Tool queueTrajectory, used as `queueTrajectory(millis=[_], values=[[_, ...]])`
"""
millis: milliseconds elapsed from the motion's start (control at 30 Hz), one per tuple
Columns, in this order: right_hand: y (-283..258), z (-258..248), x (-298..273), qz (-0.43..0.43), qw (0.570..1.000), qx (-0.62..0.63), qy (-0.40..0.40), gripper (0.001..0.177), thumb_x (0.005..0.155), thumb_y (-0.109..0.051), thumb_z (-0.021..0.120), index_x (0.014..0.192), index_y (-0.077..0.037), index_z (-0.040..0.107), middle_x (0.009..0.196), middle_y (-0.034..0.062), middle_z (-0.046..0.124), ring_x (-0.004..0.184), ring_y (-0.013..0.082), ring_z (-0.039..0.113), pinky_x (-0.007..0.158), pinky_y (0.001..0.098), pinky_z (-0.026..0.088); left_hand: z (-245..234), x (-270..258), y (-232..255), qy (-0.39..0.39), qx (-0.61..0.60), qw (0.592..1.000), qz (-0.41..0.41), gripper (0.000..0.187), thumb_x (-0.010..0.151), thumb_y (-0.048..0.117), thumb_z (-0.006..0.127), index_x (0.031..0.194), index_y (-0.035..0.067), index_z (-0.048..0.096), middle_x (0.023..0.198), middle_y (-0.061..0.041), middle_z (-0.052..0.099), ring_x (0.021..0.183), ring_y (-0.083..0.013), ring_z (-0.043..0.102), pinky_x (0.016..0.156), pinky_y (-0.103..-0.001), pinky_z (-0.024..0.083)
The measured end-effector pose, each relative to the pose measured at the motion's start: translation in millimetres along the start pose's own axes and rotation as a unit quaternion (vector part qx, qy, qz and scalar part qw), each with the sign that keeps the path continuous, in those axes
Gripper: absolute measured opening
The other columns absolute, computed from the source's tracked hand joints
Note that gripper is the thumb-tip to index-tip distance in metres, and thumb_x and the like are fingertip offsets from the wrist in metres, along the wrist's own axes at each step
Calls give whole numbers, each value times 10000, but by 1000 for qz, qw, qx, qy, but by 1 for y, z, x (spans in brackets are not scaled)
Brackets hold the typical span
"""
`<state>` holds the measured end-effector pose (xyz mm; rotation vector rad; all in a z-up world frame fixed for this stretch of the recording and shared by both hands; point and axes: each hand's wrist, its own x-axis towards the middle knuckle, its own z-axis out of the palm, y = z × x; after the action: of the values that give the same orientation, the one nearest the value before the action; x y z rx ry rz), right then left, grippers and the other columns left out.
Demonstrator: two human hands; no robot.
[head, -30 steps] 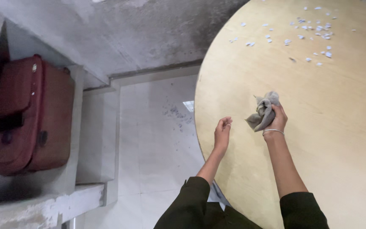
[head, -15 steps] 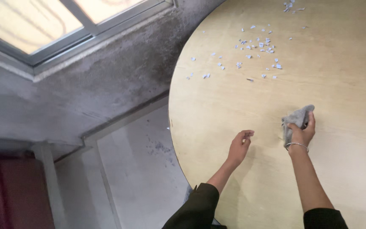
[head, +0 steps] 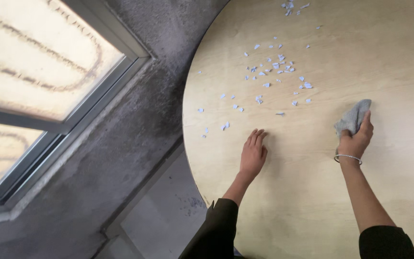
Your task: The person cleans a round wooden table by first gathering and wiping away small white debris with a cloth. Then, they spray an orange cleaning solution onto the surface and wipe the entire table with the cloth until it is clean.
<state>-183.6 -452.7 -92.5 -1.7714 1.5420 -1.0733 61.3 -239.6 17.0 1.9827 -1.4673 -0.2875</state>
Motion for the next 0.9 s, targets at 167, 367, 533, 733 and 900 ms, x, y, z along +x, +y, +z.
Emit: queueTrajectory(millis=[167, 367, 533, 733, 900], values=[[4, 31, 37, -40, 998, -37, -4, 871, 921, -76, 714, 1647, 59, 253, 1616, 308, 340, 1482, 468, 337, 1235, 485, 298, 13, 39, -37, -36, 46, 997, 50, 588, 976, 131, 535, 1528, -12, 388, 1620, -158, 363, 1553, -323, 272, 1258, -465, 257], [-59, 68, 46, -112, 983, -142, -35, 844, 911, -156, 727, 1646, -20, 333, 1639, 287, 389, 1527, 448, 344, 1268, 512, 283, 14, 38, -55, -77, 92, 991, 67, 586, 1031, 208, 504, 1564, 11, 360, 1655, -143, 364, 1568, -290, 279, 1266, -452, 257], [-144, 118, 7, -188, 972, -86, -113, 828, 825, -75, 748, 1575, -62, 396, 1583, 212, 443, 1476, 415, 388, 1215, 512, 312, 14, 36, -62, -54, 48, 997, 28, 623, 1018, 220, 507, 1578, 5, 340, 1654, -164, 345, 1562, -321, 268, 1264, -474, 235], [-197, 135, -31, -241, 928, 75, -272, 705, 808, 83, 626, 1480, -99, 520, 1471, 143, 542, 1396, 339, 491, 1165, 439, 397, 19, 32, -73, 30, 48, 998, -27, 613, 1022, 218, 484, 1585, 25, 336, 1662, -154, 329, 1580, -330, 243, 1281, -482, 202], [-157, 100, 37, -166, 976, 95, -103, 676, 832, 138, 590, 1477, -59, 556, 1449, 162, 561, 1349, 339, 518, 1153, 426, 430, 16, 39, -64, -43, 109, 993, -10, 632, 1031, 238, 473, 1603, 21, 312, 1679, -140, 307, 1575, -279, 222, 1273, -450, 182]])
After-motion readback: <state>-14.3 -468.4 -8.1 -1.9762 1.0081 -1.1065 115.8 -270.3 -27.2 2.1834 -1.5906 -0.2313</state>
